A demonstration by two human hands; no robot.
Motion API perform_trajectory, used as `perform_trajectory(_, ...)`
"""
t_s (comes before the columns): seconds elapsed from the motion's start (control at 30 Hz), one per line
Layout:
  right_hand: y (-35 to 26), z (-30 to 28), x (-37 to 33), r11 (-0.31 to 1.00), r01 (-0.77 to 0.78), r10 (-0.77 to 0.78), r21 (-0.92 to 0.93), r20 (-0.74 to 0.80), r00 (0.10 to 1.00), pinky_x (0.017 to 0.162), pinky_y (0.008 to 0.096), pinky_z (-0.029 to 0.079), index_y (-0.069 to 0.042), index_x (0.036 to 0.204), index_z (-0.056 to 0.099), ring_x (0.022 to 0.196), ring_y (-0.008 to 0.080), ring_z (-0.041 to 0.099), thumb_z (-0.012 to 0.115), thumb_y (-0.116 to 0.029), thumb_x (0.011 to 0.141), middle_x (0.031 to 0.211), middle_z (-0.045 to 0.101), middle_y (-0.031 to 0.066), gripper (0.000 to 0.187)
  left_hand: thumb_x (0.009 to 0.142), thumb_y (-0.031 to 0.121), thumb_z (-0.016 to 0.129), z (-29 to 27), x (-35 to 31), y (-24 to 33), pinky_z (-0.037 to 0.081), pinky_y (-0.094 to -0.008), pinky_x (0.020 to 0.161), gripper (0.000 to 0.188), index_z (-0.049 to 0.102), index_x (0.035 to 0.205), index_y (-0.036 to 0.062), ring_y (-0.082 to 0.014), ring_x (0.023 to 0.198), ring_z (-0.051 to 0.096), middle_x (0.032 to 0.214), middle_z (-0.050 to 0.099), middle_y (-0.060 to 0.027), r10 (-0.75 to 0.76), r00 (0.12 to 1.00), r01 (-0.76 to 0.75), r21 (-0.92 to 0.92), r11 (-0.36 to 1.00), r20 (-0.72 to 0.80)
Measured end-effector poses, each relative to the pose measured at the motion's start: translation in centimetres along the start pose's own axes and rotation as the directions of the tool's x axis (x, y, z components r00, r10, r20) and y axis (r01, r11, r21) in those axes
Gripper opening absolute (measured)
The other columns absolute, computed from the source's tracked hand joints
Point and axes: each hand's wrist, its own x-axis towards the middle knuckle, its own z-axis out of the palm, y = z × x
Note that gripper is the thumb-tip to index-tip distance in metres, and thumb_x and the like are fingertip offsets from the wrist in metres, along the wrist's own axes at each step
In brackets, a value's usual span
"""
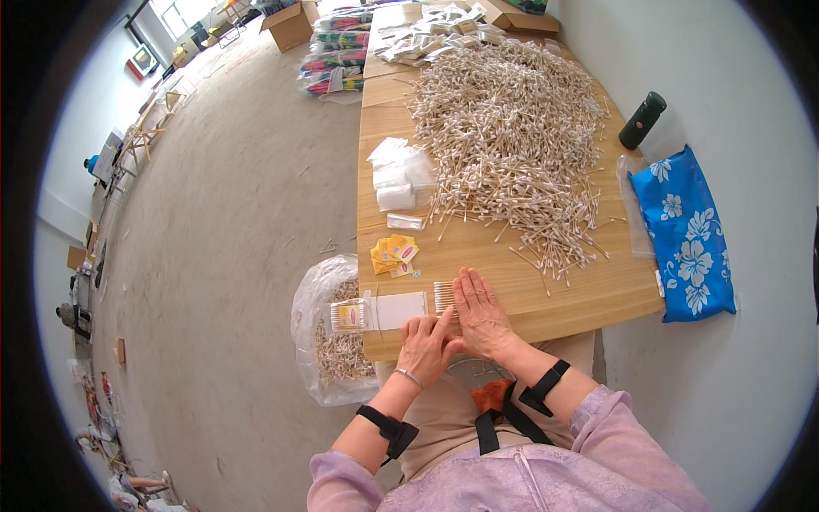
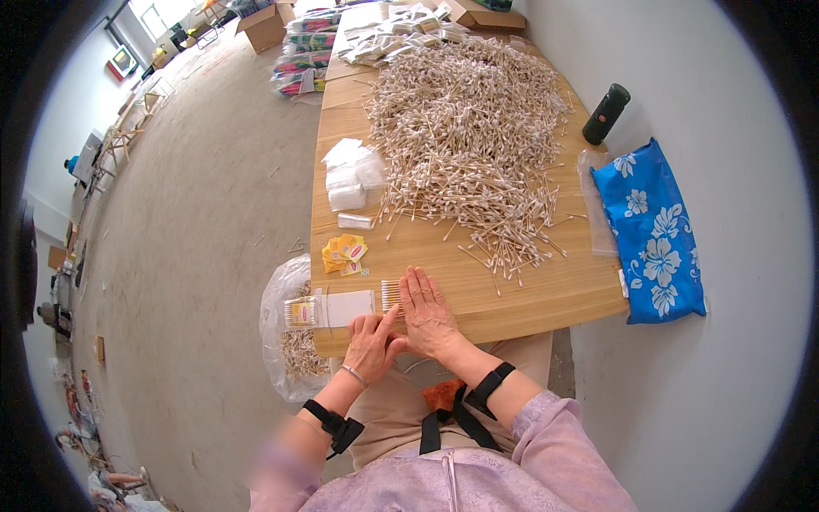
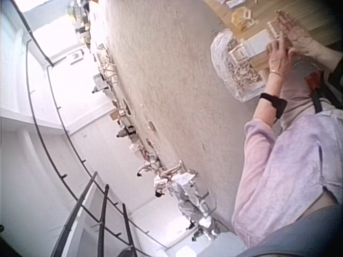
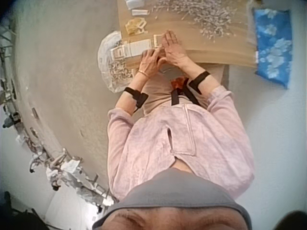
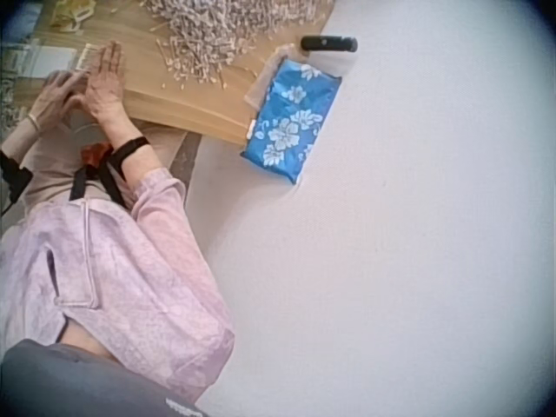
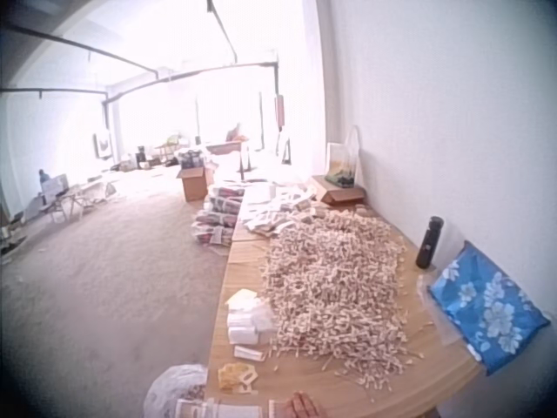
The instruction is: Sorting cotton buds and placing them into a small plastic bag.
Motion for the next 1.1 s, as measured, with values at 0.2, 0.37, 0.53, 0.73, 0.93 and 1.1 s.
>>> perform_trajectory(0.2, 0.0, -0.3, 0.2, 1.0, 0.01, -0.01, -0.005, 0.014, 1.0, 0.118, 0.0443, 0.007, 0.009, 0.144, 0.015, 0.144, 0.037, 0.008, 0.063, -0.054, 0.074, 0.152, 0.012, 0.0272, 0.106, 0.087, 0.041, 0.058, 0.5, 0.4, -0.2, 0.029, -0.0413, 0.094, 0.056, 0.048, 0.133, 0.0096, -0.0291, 0.099, 0.045, 0.101, 0.051, -0.0108, -0.008, 1.0, 0.008, 0.033, 0.999, -0.001)
perform_trajectory(0.37, 0.0, -0.6, 0.2, 1.0, 0.007, -0.008, 0.029, 0.025, 1.0, 0.118, 0.0444, 0.007, 0.009, 0.144, 0.016, 0.143, 0.0373, 0.009, 0.063, -0.053, 0.074, 0.152, 0.013, 0.027, 0.105, 0.088, 0.043, 0.056, 0.4, 0.6, -0.3, 0.029, -0.0412, 0.093, 0.056, 0.048, 0.132, 0.0092, -0.0283, 0.096, 0.046, 0.097, 0.051, -0.0098, -0.012, 1.0, 0.012, 0.02, 1.0, 0.01)
perform_trajectory(0.53, 0.2, -0.3, 0.2, 1.0, 0.016, -0.016, 0.008, -0.004, 1.0, 0.118, 0.0444, 0.007, 0.009, 0.144, 0.017, 0.143, 0.0374, 0.01, 0.063, -0.053, 0.073, 0.151, 0.014, 0.0267, 0.105, 0.088, 0.042, 0.056, 0.7, 1.1, 0.1, 0.028, -0.0411, 0.092, 0.056, 0.048, 0.133, 0.0098, -0.0276, 0.095, 0.046, 0.095, 0.051, -0.0095, -0.027, 0.999, 0.029, 0.05, 0.998, -0.037)
perform_trajectory(0.73, 0.0, -0.7, 0.2, 1.0, 0.015, -0.015, -0.019, 0.017, 1.0, 0.118, 0.0441, 0.008, 0.009, 0.144, 0.017, 0.143, 0.0373, 0.011, 0.063, -0.048, 0.072, 0.151, 0.015, 0.0269, 0.103, 0.089, 0.04, 0.056, 0.8, 1.2, 0.0, 0.028, -0.041, 0.091, 0.055, 0.046, 0.134, 0.0104, -0.0266, 0.094, 0.047, 0.093, 0.051, -0.0087, -0.021, 0.999, 0.025, 0.112, 0.993, -0.03)
perform_trajectory(0.93, -0.1, -0.5, 0.2, 1.0, 0.012, -0.011, 0.026, -0.004, 1.0, 0.118, 0.0444, 0.008, 0.009, 0.143, 0.019, 0.143, 0.0371, 0.011, 0.057, -0.043, 0.077, 0.151, 0.016, 0.0268, 0.092, 0.089, 0.038, 0.056, 0.6, 1.5, 0.5, 0.028, -0.0405, 0.091, 0.054, 0.047, 0.134, 0.0096, -0.0258, 0.094, 0.048, 0.094, 0.053, -0.0089, -0.066, 0.997, 0.069, 0.078, 0.995, -0.041)
perform_trajectory(1.1, 0.0, -0.2, 0.3, 1.0, 0.009, -0.01, -0.01, -0.021, 1.0, 0.118, 0.0448, 0.008, 0.008, 0.143, 0.02, 0.143, 0.037, 0.011, 0.055, -0.041, 0.078, 0.151, 0.016, 0.0263, 0.088, 0.089, 0.038, 0.056, 0.6, 2.2, 0.5, 0.028, -0.0397, 0.09, 0.054, 0.046, 0.134, 0.0086, -0.0251, 0.092, 0.05, 0.093, 0.056, -0.0089, -0.088, 0.995, 0.091, 0.102, 0.991, -0.037)
